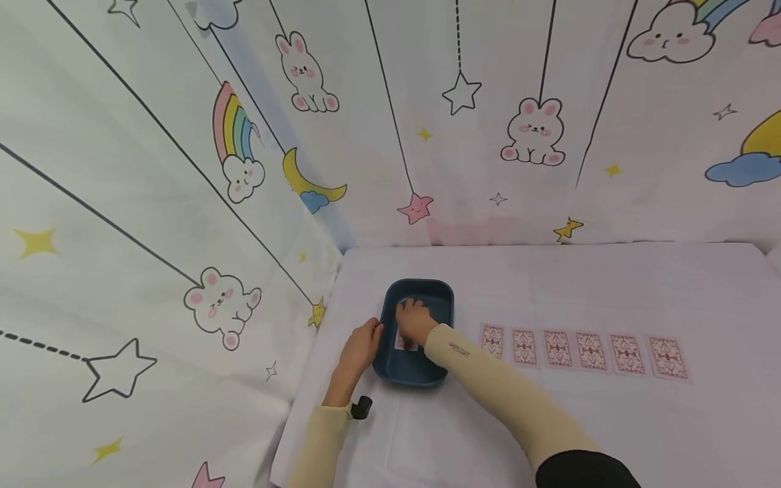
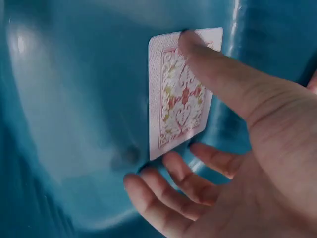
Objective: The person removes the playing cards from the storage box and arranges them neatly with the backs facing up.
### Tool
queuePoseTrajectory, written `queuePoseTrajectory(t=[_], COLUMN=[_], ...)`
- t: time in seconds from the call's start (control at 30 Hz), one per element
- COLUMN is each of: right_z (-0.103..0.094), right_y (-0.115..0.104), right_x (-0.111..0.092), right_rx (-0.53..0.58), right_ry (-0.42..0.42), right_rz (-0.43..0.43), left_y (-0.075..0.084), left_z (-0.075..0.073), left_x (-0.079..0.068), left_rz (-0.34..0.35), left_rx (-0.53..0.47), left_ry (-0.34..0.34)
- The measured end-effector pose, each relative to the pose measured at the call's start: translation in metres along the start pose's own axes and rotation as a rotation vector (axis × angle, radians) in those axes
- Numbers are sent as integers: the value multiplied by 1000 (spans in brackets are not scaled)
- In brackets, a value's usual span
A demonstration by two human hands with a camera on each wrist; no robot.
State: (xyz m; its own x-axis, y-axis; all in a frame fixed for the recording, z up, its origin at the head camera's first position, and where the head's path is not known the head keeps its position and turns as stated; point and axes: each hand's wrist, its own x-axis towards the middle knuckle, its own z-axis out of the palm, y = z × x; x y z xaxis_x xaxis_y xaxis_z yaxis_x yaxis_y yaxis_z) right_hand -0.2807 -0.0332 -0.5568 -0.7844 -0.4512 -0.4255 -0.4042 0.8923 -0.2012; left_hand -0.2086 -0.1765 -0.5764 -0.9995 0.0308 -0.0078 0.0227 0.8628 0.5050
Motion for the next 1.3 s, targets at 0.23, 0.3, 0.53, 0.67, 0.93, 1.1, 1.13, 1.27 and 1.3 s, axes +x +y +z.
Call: queuePoseTrajectory(t=[0.23, 0.3, 0.53, 0.67, 0.93, 1.1, 1.13, 1.27, 1.3], right_z=[-5, -5, -1, 5, 16, 9, 6, 0, -2], right_y=[1, 2, 5, 6, 16, 25, 28, 38, 42], right_x=[-2, 0, 5, 2, -9, -17, -19, -29, -31], right_rx=[46, 37, -37, -37, 284, 500, 536, 608, 619], right_ry=[-18, -34, 12, 78, 118, 86, 81, 91, 101], right_rz=[43, 63, 43, -3, -75, -147, -157, -185, -190], left_y=[2, 2, 3, 2, 3, 3, 3, 3, 2], left_z=[0, 0, -1, -1, 1, 1, 0, 0, 0], left_x=[-2, -2, 0, -1, -1, -1, -1, -1, -1], left_rz=[0, 7, 10, -1, -4, -3, -2, -16, -19], left_rx=[-19, -19, -7, -14, -15, -15, -16, -14, -10], left_ry=[-11, -5, 11, 12, -6, -1, 1, 1, 2])
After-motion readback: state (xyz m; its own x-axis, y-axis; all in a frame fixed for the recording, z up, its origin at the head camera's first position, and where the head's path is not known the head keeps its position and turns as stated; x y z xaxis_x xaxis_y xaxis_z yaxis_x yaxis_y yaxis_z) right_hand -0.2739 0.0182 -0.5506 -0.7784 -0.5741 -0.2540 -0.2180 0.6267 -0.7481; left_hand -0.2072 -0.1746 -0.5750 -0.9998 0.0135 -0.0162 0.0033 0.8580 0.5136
